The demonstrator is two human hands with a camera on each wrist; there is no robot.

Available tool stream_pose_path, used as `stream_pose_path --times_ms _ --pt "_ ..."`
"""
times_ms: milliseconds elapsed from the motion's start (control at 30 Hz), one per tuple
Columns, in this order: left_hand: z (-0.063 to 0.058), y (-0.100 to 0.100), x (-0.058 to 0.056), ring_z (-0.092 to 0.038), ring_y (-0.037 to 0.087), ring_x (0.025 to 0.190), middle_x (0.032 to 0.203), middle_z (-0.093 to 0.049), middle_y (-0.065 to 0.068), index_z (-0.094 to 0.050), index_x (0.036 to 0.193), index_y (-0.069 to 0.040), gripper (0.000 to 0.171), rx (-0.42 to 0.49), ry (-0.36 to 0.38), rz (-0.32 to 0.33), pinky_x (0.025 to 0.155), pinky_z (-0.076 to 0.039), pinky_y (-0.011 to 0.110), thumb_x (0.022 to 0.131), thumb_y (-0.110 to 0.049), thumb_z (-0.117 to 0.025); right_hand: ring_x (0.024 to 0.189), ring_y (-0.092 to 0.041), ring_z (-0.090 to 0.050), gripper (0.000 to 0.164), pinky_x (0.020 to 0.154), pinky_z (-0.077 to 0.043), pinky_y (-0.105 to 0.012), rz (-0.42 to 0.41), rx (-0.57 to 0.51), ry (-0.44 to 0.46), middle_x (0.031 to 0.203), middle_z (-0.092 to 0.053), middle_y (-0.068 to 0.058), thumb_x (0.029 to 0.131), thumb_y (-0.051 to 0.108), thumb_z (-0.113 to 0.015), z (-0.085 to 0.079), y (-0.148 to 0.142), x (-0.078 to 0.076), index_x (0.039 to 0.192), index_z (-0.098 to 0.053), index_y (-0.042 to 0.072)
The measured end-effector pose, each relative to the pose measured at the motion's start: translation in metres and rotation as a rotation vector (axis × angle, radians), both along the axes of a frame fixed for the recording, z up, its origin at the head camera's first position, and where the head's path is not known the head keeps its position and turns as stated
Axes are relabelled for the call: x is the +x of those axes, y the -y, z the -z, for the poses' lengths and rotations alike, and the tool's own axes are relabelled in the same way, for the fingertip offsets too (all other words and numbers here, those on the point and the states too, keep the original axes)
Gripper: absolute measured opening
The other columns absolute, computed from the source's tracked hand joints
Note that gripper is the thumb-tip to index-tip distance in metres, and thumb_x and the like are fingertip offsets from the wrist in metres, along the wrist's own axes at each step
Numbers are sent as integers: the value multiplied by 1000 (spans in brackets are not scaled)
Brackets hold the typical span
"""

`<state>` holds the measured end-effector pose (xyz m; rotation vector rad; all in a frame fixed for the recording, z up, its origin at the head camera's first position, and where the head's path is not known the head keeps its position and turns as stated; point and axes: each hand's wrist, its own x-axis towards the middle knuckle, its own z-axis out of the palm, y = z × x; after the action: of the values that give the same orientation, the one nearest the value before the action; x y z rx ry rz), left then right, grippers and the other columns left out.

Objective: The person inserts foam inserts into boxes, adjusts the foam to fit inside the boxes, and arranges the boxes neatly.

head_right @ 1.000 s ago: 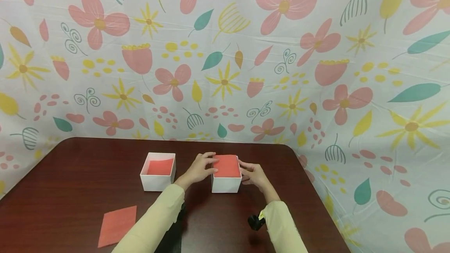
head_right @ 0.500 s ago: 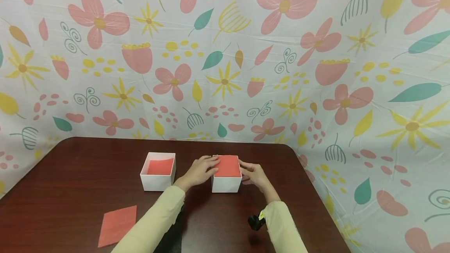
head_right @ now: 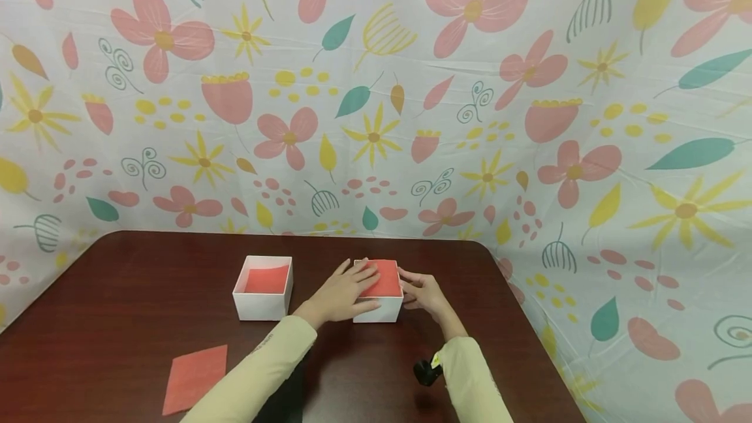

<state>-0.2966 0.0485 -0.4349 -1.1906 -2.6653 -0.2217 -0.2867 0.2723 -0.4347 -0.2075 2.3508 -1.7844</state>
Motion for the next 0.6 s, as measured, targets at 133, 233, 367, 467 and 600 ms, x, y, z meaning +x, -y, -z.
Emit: stream_pose_path --times_ms 133,233,367,467,600 --pt "2 -6 1 -18 19 132 141 -31 0 -38 138 -16 65 -40 -12 19 104 -10 44 89 -58 -34 80 -30 -63 46 73 -43 -56 -9 0 -8 103 -59 -26 92 13 -51 0 0 1 134 -37 -1" --pt "3 -9 1 -19 19 131 141 -32 -1 -38 137 -16 65 -61 -16 14 104 -12 44 89 -58 -33 80 -29 -63 46 73 -43 -56 -14 5 -11 103 -59 -26 92 13 -50 -1 0 1 134 -35 -2" --pt "5 -12 0 -20 19 131 140 -33 -1 -39 137 -16 64 -74 -17 7 104 -12 43 89 -58 -33 80 -29 -63 47 73 -43 -55 -13 4 -7 103 -59 -26 92 13 -50 -2 0 1 134 -35 -2" --pt "5 -13 -1 -23 18 130 139 -36 -1 -41 136 -16 64 -78 -15 3 104 -13 41 89 -58 -33 79 -29 -63 46 73 -43 -55 -13 1 -7 103 -59 -27 92 12 -50 -2 0 1 134 -35 -2" --pt "6 -15 -2 -28 18 128 137 -39 0 -43 135 -15 64 -93 -14 -2 104 -15 39 89 -59 -32 76 -29 -63 46 73 -43 -56 -15 5 -7 101 -59 -27 93 11 -49 -2 0 1 134 -35 -2"
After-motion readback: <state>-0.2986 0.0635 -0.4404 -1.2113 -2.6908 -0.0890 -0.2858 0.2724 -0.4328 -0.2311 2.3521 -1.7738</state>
